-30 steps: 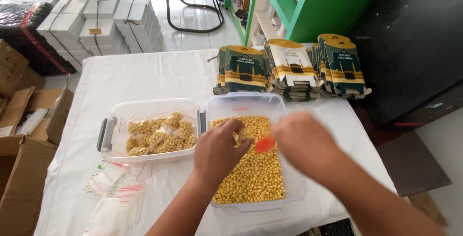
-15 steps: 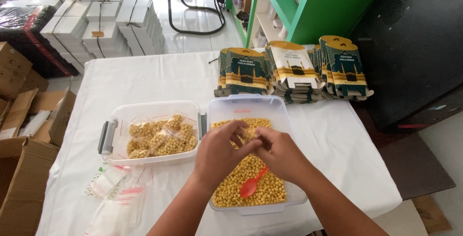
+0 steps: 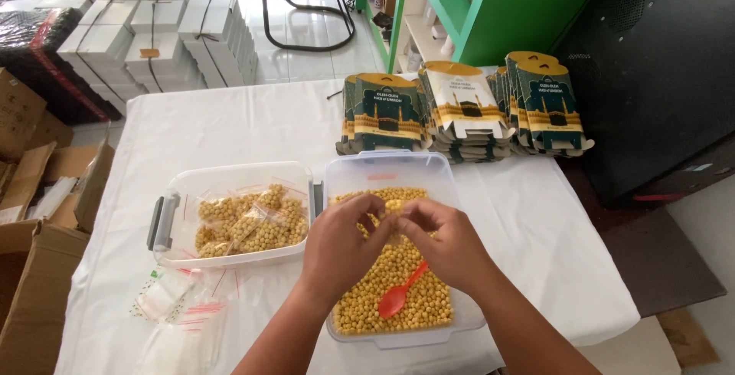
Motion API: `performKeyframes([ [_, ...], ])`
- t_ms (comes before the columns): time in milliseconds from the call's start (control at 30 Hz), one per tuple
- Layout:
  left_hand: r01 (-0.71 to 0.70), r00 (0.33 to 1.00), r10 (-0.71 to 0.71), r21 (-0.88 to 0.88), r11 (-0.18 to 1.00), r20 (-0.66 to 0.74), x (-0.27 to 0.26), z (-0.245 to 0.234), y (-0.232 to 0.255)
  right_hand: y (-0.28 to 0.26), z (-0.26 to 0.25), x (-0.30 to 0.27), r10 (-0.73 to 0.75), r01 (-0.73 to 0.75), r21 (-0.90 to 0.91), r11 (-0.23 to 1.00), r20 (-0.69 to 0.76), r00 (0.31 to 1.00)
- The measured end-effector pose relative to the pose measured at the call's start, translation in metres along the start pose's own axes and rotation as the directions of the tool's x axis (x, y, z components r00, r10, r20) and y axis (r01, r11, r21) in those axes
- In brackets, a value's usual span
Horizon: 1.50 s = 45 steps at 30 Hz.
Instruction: A person is seen packaging small yellow beads into plastic bags and transferring them between containers at a workshop table.
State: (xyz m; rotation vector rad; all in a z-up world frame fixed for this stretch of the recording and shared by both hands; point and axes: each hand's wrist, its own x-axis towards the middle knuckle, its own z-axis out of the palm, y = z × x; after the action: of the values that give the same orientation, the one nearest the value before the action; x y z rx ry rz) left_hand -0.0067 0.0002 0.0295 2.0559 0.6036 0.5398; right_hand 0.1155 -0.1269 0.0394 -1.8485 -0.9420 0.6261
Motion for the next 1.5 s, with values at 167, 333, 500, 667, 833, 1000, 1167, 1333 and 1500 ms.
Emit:
performKeyframes([
  [167,-0.005,1.000,0.004,-0.024,1.000,-0.014,0.000,0.000,0.002,0.020,-0.002,0.001,-0.014,0.016,0.016,1.000,-0.076,0.997],
  [333,0.000,1.000,-0.002,-0.066,0.998,-0.027,0.000,0.000,0.002,0.016,-0.003,0.000,-0.060,0.063,0.022,0.998,-0.102,0.993],
  [500,0.000,0.998,-0.008,-0.114,0.994,-0.063,-0.003,0.001,0.002,0.018,-0.003,-0.003,-0.098,0.101,0.012,0.995,-0.149,0.984],
  [667,-0.045,0.996,0.032,-0.164,0.985,-0.082,0.001,0.003,-0.002,0.008,-0.002,-0.004,-0.164,0.164,-0.014,0.986,-0.171,0.972],
  [833,-0.114,0.989,0.095,-0.169,0.979,-0.117,0.000,0.006,-0.004,0.003,0.000,-0.007,-0.202,0.203,-0.017,0.979,-0.202,0.958],
  [1000,-0.117,0.981,0.086,-0.173,0.978,-0.176,-0.001,0.007,-0.008,0.005,0.000,-0.006,-0.171,0.166,-0.044,0.985,-0.222,0.960],
  [1167,-0.090,0.987,0.063,-0.187,0.978,-0.147,-0.001,0.008,-0.010,0.017,0.001,-0.003,-0.191,0.186,-0.046,0.982,-0.172,0.966],
  [1333,-0.079,0.994,0.065,-0.166,0.983,-0.092,-0.001,0.005,-0.006,0.021,0.002,-0.002,-0.222,0.211,-0.090,0.973,-0.135,0.966],
  [1500,-0.112,0.994,0.109,-0.109,0.988,-0.029,-0.001,0.005,-0.004,0.018,0.001,0.000,-0.268,0.255,-0.157,0.954,-0.067,0.961],
])
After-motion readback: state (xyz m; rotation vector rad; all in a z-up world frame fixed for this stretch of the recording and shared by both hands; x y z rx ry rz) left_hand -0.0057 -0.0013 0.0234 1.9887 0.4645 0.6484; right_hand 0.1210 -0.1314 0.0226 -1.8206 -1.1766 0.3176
